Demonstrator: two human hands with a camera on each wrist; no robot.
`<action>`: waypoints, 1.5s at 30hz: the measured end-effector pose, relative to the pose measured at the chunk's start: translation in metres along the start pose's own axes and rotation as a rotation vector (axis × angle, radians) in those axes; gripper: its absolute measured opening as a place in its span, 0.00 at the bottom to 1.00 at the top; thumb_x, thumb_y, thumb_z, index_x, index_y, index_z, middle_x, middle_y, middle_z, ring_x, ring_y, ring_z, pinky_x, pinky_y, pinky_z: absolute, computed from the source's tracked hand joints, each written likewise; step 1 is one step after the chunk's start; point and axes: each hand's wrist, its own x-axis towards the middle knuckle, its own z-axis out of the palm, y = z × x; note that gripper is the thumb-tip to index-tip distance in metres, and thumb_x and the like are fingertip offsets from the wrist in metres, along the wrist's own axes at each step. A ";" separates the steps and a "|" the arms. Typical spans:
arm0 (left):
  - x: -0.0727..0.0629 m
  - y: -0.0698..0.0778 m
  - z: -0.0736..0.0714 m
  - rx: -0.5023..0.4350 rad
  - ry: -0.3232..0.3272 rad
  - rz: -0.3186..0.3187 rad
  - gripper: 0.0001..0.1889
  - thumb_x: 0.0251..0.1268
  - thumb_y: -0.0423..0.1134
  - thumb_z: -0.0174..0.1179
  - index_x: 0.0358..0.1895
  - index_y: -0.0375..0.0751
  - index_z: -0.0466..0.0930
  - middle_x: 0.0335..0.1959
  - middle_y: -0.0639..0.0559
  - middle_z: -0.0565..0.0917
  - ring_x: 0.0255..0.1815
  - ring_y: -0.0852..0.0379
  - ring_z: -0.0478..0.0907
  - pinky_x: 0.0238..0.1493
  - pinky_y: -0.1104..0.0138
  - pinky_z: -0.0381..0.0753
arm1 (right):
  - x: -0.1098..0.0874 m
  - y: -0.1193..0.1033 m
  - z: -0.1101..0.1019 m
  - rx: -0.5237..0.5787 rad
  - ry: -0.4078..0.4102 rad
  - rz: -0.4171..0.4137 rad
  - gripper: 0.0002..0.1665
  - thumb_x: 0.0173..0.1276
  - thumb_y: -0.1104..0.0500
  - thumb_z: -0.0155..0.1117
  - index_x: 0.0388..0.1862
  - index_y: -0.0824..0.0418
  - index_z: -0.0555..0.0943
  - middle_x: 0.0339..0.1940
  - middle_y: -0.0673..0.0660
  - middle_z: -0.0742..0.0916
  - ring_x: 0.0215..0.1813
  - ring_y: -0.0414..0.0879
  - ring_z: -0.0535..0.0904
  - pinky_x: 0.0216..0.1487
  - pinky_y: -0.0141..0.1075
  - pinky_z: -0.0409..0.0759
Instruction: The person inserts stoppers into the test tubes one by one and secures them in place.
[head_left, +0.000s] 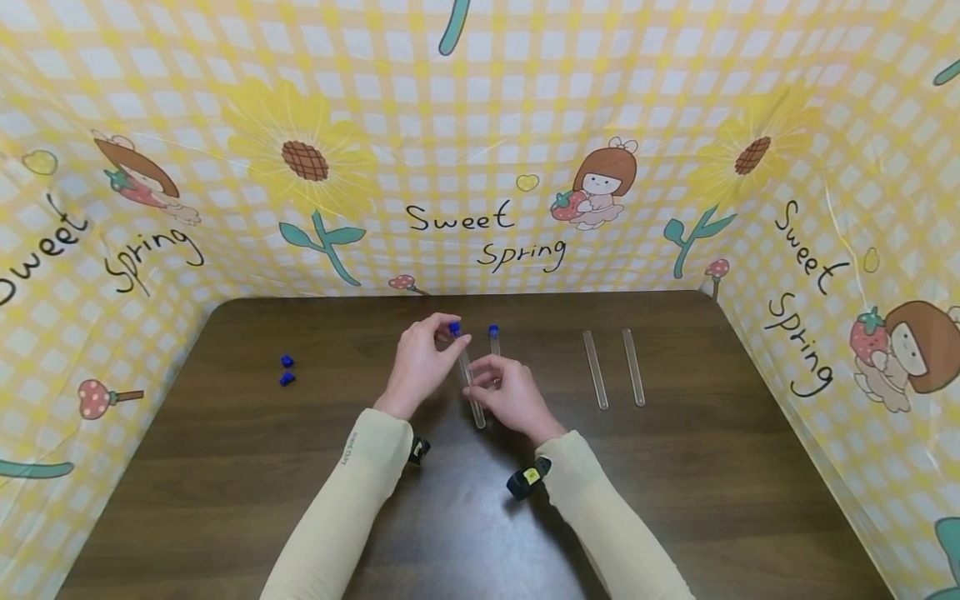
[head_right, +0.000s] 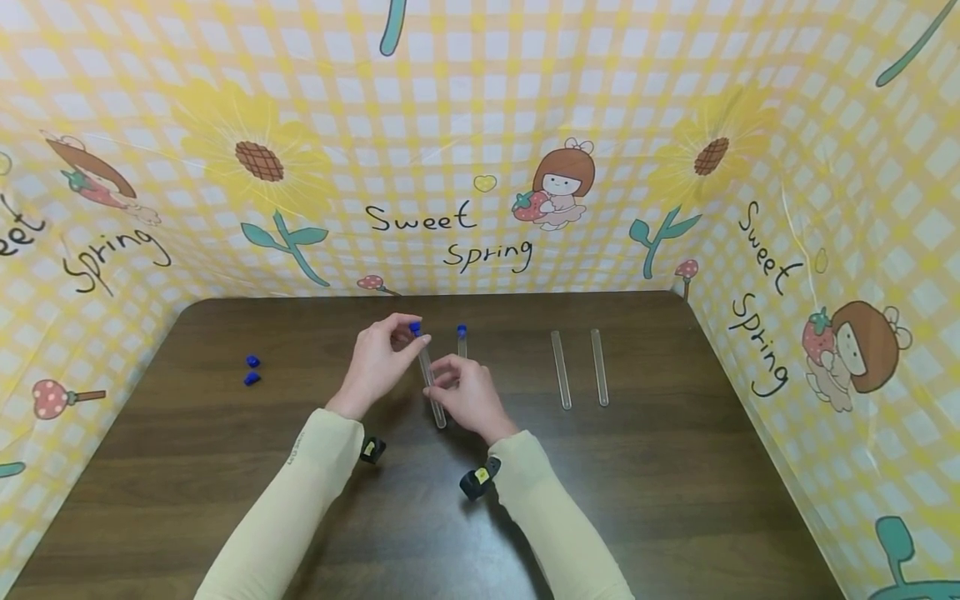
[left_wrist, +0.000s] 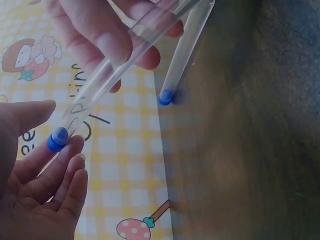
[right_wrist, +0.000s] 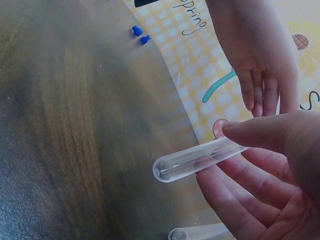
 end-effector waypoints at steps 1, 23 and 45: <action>0.000 0.000 0.001 0.004 -0.004 -0.004 0.20 0.69 0.44 0.69 0.58 0.38 0.82 0.43 0.47 0.85 0.45 0.49 0.78 0.49 0.56 0.77 | 0.000 0.000 0.000 -0.004 0.001 0.001 0.16 0.67 0.60 0.74 0.53 0.57 0.84 0.36 0.50 0.90 0.33 0.42 0.86 0.36 0.38 0.85; -0.005 -0.006 0.009 -0.045 -0.023 -0.014 0.26 0.68 0.37 0.69 0.65 0.37 0.74 0.37 0.49 0.85 0.39 0.52 0.82 0.44 0.57 0.84 | -0.002 0.000 0.003 0.010 0.045 -0.024 0.16 0.68 0.61 0.73 0.54 0.60 0.84 0.36 0.51 0.89 0.34 0.43 0.84 0.36 0.37 0.84; -0.003 -0.002 0.007 -0.056 -0.034 -0.024 0.25 0.69 0.35 0.68 0.66 0.34 0.73 0.37 0.49 0.83 0.39 0.52 0.81 0.45 0.58 0.82 | -0.002 -0.002 0.005 0.043 0.057 -0.051 0.14 0.68 0.63 0.73 0.52 0.61 0.85 0.38 0.52 0.88 0.35 0.44 0.84 0.38 0.37 0.85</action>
